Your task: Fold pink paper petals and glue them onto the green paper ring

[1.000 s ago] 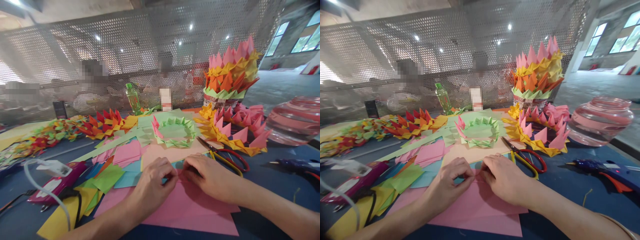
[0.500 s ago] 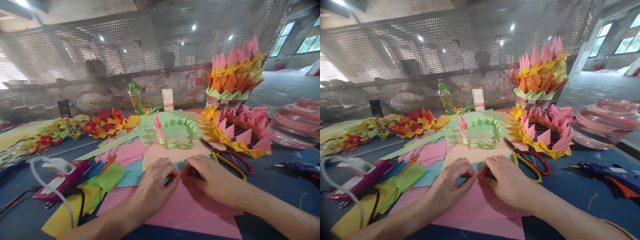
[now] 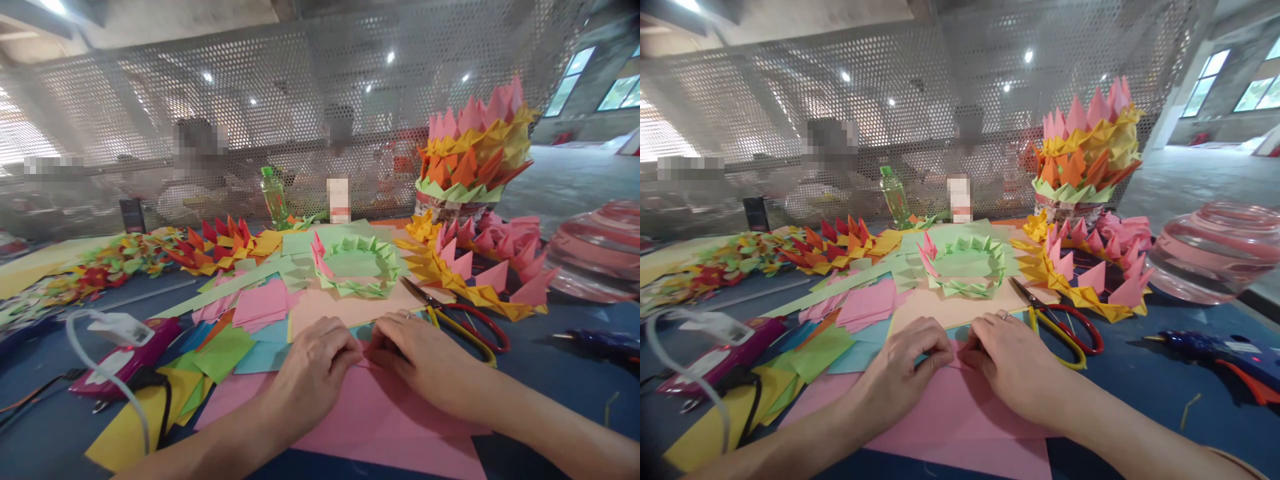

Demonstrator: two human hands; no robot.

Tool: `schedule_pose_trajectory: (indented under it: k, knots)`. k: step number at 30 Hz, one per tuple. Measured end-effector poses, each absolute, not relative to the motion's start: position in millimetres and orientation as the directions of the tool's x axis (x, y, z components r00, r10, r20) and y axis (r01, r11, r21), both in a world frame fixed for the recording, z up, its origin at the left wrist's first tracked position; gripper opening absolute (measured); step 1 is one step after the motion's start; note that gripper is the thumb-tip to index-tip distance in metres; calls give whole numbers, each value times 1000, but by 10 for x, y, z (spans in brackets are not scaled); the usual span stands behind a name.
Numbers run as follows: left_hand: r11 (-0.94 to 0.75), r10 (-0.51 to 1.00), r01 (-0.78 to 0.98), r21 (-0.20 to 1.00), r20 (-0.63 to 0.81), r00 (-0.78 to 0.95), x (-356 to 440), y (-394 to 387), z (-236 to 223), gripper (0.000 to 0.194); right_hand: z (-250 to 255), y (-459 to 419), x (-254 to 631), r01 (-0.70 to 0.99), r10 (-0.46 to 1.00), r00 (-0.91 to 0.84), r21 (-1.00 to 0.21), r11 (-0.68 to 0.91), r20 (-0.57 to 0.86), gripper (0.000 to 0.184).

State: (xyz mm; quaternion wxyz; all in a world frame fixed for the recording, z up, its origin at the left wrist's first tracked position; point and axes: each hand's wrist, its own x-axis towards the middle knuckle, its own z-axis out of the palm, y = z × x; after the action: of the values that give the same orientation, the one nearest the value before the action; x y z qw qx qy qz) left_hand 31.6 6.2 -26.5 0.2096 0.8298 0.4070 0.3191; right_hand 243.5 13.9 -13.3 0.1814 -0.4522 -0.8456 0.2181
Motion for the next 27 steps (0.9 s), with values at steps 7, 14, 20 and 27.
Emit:
schedule_pose_trajectory:
  k: [7, 14, 20, 27]
  knots:
    - [-571, 817, 567, 594, 345, 462, 330, 50, -267, 18, -145, 141, 2444, 687, 843, -526, -530, 497, 110, 10]
    - [-590, 805, 592, 549, 348, 480, 331, 51, -284, 18, -127, 153, 2439, 695, 845, -526, -522, 494, 100, 10]
    - [-603, 796, 589, 537, 354, 492, 316, 63, -299, 17, -147, 141, 2427, 711, 851, -514, -500, 494, 108, 16]
    - [-599, 798, 573, 560, 352, 490, 328, 72, -278, 18, -176, 108, 2416, 720, 849, -515, -476, 505, 121, 12]
